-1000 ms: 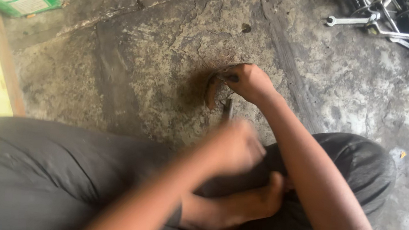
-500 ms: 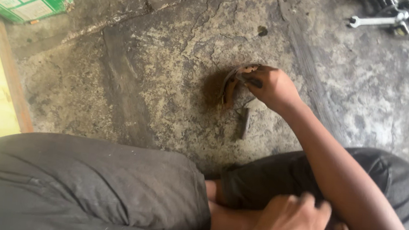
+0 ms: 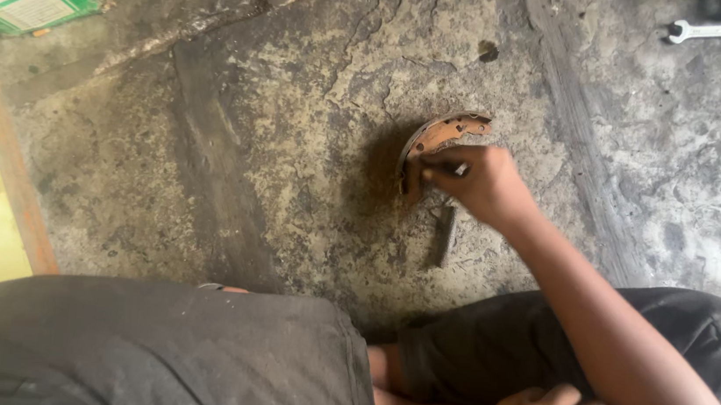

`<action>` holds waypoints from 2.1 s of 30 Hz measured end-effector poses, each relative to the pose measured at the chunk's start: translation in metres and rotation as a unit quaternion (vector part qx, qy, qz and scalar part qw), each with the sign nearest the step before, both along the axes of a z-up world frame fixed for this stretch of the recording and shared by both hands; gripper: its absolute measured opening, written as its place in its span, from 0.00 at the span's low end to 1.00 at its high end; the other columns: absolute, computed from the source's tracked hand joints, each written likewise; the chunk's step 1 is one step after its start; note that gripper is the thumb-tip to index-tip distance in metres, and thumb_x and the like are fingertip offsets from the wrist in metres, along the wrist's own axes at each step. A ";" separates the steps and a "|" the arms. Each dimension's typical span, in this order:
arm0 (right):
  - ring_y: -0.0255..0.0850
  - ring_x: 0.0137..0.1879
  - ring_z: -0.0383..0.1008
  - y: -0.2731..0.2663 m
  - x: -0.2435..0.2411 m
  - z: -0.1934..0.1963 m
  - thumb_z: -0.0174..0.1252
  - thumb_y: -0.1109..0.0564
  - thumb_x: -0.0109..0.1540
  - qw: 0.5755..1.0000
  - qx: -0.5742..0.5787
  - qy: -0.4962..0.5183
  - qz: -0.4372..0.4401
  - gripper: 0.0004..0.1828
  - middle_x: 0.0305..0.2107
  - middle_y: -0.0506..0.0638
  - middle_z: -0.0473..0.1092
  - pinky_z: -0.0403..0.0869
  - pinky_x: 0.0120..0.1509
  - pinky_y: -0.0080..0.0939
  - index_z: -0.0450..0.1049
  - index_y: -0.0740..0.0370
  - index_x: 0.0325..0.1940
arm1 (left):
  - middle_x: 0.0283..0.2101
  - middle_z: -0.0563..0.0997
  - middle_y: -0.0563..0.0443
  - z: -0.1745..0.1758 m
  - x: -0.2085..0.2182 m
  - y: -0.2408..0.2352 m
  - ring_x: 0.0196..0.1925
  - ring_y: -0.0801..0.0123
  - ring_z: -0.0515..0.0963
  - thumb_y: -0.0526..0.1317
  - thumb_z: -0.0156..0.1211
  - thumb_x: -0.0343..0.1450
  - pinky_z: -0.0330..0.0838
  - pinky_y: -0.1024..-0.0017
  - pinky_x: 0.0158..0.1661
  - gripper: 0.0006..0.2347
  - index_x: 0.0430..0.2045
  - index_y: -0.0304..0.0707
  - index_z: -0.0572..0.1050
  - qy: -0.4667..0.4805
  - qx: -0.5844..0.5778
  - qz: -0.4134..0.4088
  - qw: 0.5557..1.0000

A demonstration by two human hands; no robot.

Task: The person sits on the floor and uses a metal file to scrape and clean a curved metal part. They then use a cloth to wipe the part and the floor, removing debris from the surface.

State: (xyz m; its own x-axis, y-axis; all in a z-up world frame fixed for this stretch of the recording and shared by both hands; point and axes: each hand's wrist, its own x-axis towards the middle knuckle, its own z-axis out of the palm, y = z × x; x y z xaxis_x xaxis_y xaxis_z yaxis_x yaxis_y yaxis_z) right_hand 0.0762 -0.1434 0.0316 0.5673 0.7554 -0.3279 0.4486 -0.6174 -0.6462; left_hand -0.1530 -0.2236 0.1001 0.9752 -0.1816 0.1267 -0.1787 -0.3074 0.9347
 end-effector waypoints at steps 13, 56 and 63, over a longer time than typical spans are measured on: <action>0.35 0.25 0.76 0.002 0.013 0.018 0.61 0.54 0.64 0.995 -0.032 -0.022 -0.095 0.16 0.47 0.48 0.79 0.75 0.32 0.34 0.79 0.44 0.56 | 0.33 0.78 0.36 -0.026 0.006 -0.007 0.38 0.49 0.84 0.52 0.52 0.79 0.80 0.51 0.41 0.17 0.42 0.34 0.76 0.160 0.078 -0.070 0.981; 0.40 0.34 0.79 -0.014 0.014 -0.027 0.66 0.53 0.63 0.988 0.001 -0.043 -0.150 0.12 0.36 0.51 0.81 0.78 0.42 0.44 0.83 0.52 0.50 | 0.60 0.76 0.38 -0.049 0.114 0.229 0.60 0.49 0.78 0.29 0.51 0.67 0.74 0.59 0.57 0.34 0.70 0.66 0.60 0.402 0.063 0.246 0.880; 0.39 0.32 0.73 -0.004 -0.005 -0.024 0.68 0.54 0.60 0.979 -0.009 0.091 -0.183 0.14 0.34 0.50 0.81 0.73 0.37 0.41 0.85 0.53 0.49 | 0.64 0.72 0.40 -0.071 0.121 0.224 0.65 0.50 0.72 0.28 0.54 0.66 0.71 0.61 0.60 0.34 0.69 0.64 0.61 0.368 0.095 0.260 0.888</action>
State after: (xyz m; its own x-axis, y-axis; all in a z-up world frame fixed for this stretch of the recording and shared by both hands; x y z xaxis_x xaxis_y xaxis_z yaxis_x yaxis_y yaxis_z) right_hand 0.0710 -0.1474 0.0080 0.7300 0.5049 -0.4607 0.0726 -0.7275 -0.6823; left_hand -0.0323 0.0009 0.0291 0.7391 0.3674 -0.5646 0.6713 -0.3330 0.6621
